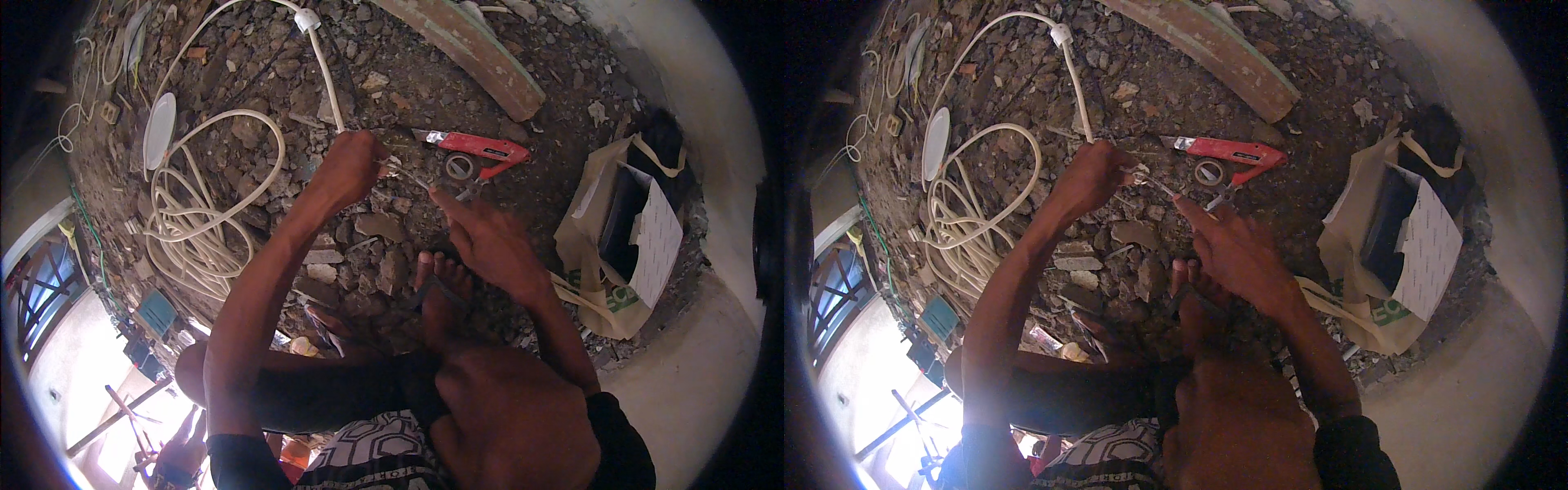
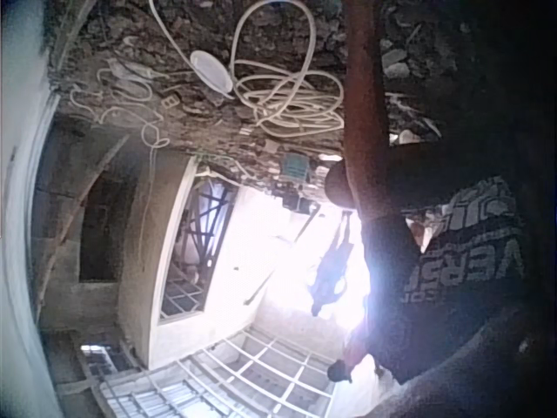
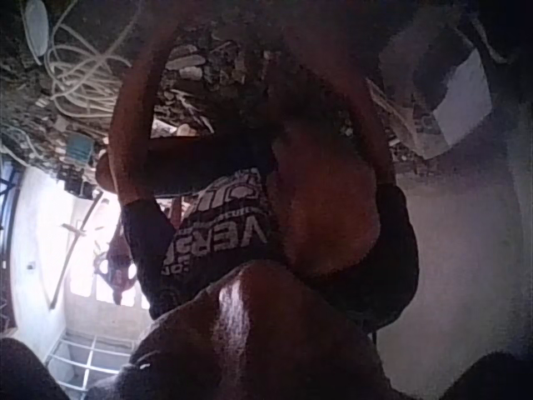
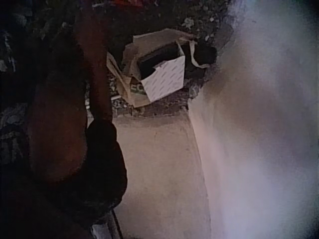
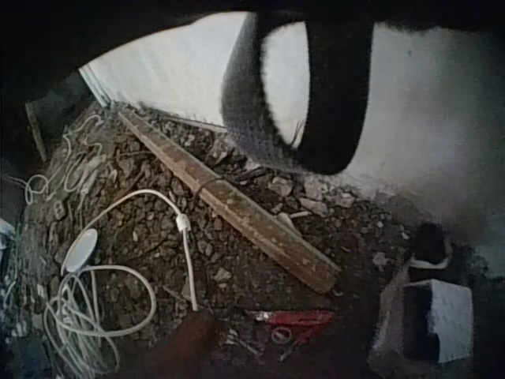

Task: The person sits on the floor and uses a screwdriver to tighten screws on a small white electrical fixture. They repeatedly adjust the fixture and wires, then use pliers to strip or cut a wire segment.

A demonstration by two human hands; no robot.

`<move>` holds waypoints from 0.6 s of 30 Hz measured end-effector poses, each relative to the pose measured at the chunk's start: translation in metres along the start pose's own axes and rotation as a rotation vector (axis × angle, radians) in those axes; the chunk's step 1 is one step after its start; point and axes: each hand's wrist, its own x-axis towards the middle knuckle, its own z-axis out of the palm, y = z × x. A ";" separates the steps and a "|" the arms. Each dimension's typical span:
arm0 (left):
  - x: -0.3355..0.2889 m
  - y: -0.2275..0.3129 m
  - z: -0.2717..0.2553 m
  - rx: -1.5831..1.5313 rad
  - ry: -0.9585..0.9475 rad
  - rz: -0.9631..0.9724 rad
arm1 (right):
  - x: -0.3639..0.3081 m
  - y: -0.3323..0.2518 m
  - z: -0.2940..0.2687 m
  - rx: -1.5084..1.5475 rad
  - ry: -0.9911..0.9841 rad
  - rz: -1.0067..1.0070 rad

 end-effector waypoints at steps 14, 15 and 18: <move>0.000 -0.001 0.003 0.014 0.047 0.040 | 0.008 -0.001 -0.019 -0.183 0.022 -0.045; -0.001 -0.003 0.004 0.016 0.070 0.056 | 0.006 -0.001 -0.019 -0.170 0.048 -0.041; -0.001 -0.010 0.008 -0.016 0.096 0.093 | -0.002 0.001 -0.014 -0.108 0.165 -0.038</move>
